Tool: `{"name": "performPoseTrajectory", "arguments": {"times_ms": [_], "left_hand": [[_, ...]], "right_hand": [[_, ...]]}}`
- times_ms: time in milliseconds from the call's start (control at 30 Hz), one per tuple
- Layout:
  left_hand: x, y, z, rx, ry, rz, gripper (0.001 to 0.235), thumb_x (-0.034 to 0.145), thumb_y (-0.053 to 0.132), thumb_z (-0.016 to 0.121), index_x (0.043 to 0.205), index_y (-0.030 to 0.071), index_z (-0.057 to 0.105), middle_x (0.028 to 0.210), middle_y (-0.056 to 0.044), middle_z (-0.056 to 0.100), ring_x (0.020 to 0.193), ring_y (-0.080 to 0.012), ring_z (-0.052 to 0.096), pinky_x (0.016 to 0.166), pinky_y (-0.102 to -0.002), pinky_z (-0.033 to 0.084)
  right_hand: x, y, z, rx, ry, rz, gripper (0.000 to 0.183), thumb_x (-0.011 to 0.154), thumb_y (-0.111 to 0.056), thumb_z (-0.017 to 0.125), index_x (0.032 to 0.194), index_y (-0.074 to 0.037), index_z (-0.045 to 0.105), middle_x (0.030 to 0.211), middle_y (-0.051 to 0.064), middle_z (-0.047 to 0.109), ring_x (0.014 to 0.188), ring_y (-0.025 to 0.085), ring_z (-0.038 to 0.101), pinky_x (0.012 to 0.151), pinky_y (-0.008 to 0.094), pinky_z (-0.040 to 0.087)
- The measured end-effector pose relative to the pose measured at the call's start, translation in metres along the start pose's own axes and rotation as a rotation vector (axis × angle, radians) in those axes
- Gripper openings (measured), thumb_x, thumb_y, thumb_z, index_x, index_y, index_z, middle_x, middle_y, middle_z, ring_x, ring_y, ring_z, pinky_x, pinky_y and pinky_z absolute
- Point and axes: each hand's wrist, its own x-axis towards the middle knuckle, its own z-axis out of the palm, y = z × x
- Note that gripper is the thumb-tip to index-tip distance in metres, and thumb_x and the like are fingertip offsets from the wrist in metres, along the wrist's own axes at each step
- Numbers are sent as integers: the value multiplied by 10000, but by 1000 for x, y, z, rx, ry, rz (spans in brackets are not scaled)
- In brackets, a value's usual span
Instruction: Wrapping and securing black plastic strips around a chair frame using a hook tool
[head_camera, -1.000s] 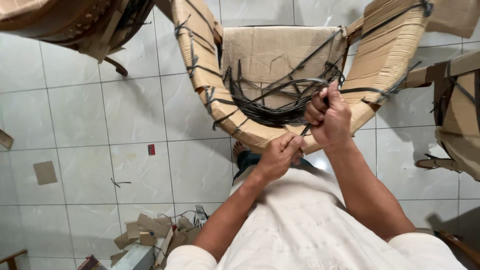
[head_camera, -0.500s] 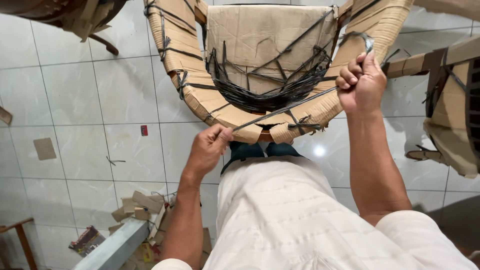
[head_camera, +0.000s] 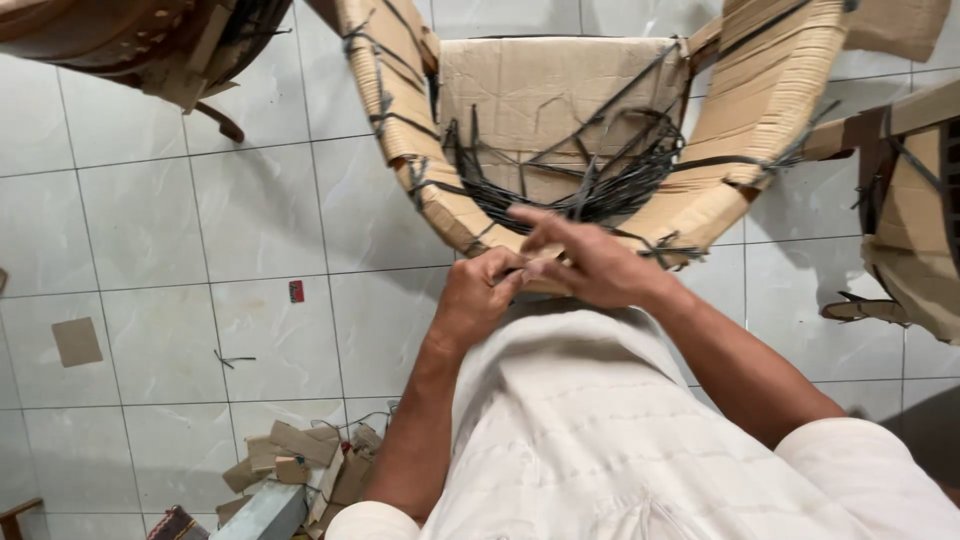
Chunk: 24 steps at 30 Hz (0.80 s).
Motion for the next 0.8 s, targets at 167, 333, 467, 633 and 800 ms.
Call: {"name": "performPoseTrajectory", "arguments": {"times_ms": [167, 333, 467, 633, 800], "left_hand": [[-30, -21, -80, -144, 124, 90, 89, 945, 211, 744, 914, 129, 760, 742, -65, 779, 789, -177, 775, 756, -367, 597], [-50, -83, -126, -51, 68, 72, 312, 1031, 333, 633, 776, 168, 703, 603, -27, 729, 640, -213, 743, 703, -353, 581], [-60, -110, -146, -102, 6, 3, 550, 1103, 365, 493, 611, 167, 638, 502, -3, 686, 670, -165, 757, 739, -296, 586], [-60, -107, -164, -145, 36, 18, 495, 1092, 325, 545, 641, 152, 654, 526, -8, 696, 724, -167, 766, 786, -295, 584], [-56, -99, -162, -249, 69, 85, 294, 1021, 253, 677, 752, 139, 709, 626, -16, 751, 774, -176, 771, 839, -318, 571]], "right_hand": [[25, -28, 82, 207, -130, 214, 163, 967, -180, 713, 1118, -139, 669, 727, -23, 584, 665, 181, 639, 649, 337, 546], [45, -44, 130, -23, -128, 127, 121, 913, -201, 775, 976, -175, 676, 746, 43, 677, 677, 301, 688, 616, 416, 533], [56, -56, 143, -48, -92, 73, 93, 925, -156, 758, 926, -151, 665, 734, 42, 663, 669, 288, 684, 614, 385, 538], [60, -62, 142, 5, -88, 118, 86, 934, -95, 735, 925, -115, 653, 721, 97, 670, 678, 354, 684, 621, 418, 536], [70, -68, 122, 2, -67, 137, 86, 912, -73, 757, 942, -117, 690, 706, 121, 668, 669, 353, 686, 619, 418, 532]]}}
